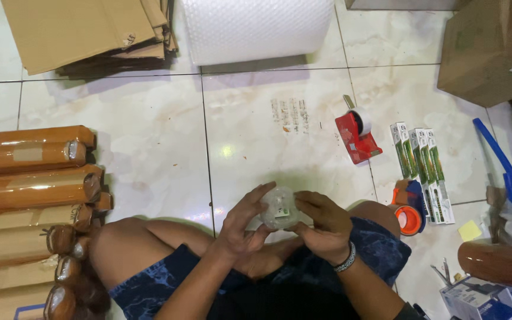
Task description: The person sits on the floor and wraps small rectangular boxes in bubble wrap, then places them inside cardboard tubes. They use a tape dispenser to seal the ends of the tubes and stack the finished packages.
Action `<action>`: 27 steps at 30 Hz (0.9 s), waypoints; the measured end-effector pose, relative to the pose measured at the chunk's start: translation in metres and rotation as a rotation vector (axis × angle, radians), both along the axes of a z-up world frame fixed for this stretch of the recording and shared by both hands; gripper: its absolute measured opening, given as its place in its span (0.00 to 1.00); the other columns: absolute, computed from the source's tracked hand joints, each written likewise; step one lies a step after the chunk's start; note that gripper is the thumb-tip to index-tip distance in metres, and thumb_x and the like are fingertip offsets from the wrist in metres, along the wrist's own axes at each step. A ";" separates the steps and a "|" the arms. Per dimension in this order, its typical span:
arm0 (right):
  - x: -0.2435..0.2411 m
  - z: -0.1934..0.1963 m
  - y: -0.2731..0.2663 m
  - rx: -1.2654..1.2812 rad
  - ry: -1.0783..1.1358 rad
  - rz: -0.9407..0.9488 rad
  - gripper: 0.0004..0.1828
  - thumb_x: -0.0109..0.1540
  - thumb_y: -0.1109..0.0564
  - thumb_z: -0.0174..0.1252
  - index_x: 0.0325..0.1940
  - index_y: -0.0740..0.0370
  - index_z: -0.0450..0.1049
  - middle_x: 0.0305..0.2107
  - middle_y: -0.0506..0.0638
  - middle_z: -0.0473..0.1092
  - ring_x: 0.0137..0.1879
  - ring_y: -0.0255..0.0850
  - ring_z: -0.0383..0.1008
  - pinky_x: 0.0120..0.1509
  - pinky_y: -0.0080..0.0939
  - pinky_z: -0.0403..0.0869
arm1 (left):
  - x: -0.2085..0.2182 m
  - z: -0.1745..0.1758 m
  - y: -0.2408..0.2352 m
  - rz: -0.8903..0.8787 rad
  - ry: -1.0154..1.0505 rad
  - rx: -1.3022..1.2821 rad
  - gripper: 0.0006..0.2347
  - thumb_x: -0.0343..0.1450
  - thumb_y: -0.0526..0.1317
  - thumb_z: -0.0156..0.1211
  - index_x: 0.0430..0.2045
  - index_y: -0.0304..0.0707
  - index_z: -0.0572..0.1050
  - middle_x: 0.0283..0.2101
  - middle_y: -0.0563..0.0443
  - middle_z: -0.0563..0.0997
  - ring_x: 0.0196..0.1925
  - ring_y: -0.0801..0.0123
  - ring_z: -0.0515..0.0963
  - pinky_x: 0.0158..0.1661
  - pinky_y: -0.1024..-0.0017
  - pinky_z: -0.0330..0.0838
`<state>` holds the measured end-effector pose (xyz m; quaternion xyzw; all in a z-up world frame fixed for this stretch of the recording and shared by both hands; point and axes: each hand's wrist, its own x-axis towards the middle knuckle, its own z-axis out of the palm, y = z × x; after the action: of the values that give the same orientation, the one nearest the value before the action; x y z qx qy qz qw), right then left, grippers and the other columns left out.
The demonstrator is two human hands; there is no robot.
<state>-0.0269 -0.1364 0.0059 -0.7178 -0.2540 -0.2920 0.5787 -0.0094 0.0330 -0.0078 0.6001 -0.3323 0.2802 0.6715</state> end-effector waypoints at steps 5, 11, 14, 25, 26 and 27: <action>-0.006 0.023 0.000 -0.190 0.050 0.094 0.14 0.52 0.62 0.60 0.41 0.68 0.74 0.38 0.62 0.71 0.38 0.46 0.75 0.42 0.41 0.74 | -0.007 0.000 0.012 0.030 -0.089 0.220 0.13 0.70 0.40 0.52 0.39 0.24 0.70 0.49 0.21 0.69 0.48 0.34 0.75 0.44 0.50 0.73; -0.011 0.045 0.003 -0.389 0.108 0.170 0.15 0.60 0.50 0.52 0.44 0.63 0.72 0.38 0.60 0.69 0.42 0.46 0.75 0.45 0.38 0.76 | -0.037 0.009 0.000 0.181 0.147 0.184 0.15 0.68 0.44 0.56 0.40 0.29 0.71 0.50 0.27 0.62 0.52 0.42 0.73 0.50 0.61 0.73; -0.016 0.046 0.007 -0.355 0.159 0.151 0.11 0.60 0.54 0.53 0.41 0.63 0.73 0.38 0.60 0.68 0.42 0.45 0.74 0.46 0.37 0.76 | -0.042 0.009 -0.005 0.182 0.187 0.089 0.14 0.73 0.43 0.47 0.39 0.28 0.72 0.48 0.29 0.64 0.51 0.42 0.73 0.53 0.55 0.71; -0.015 0.031 0.005 -0.299 0.214 0.151 0.13 0.60 0.49 0.53 0.41 0.58 0.75 0.44 0.57 0.63 0.38 0.39 0.69 0.46 0.34 0.74 | -0.033 0.002 -0.003 0.147 0.030 0.209 0.19 0.71 0.47 0.48 0.34 0.22 0.70 0.48 0.18 0.67 0.46 0.37 0.74 0.45 0.57 0.74; -0.012 0.034 0.008 -0.195 0.249 0.149 0.10 0.59 0.54 0.54 0.37 0.62 0.74 0.43 0.58 0.61 0.32 0.38 0.66 0.40 0.33 0.69 | -0.033 0.008 -0.009 0.182 0.125 0.130 0.16 0.72 0.44 0.47 0.33 0.22 0.71 0.46 0.24 0.66 0.46 0.42 0.73 0.44 0.60 0.74; -0.009 0.036 0.012 -0.090 0.284 0.148 0.07 0.59 0.58 0.55 0.33 0.66 0.72 0.42 0.60 0.59 0.26 0.36 0.63 0.33 0.33 0.64 | -0.034 0.014 -0.014 0.216 0.220 0.052 0.13 0.72 0.41 0.46 0.32 0.23 0.72 0.45 0.30 0.65 0.46 0.47 0.72 0.44 0.63 0.73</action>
<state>-0.0358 -0.1243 0.0421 -0.7564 -0.2345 -0.1327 0.5960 -0.0429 0.0188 0.0067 0.6765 -0.1972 0.2748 0.6541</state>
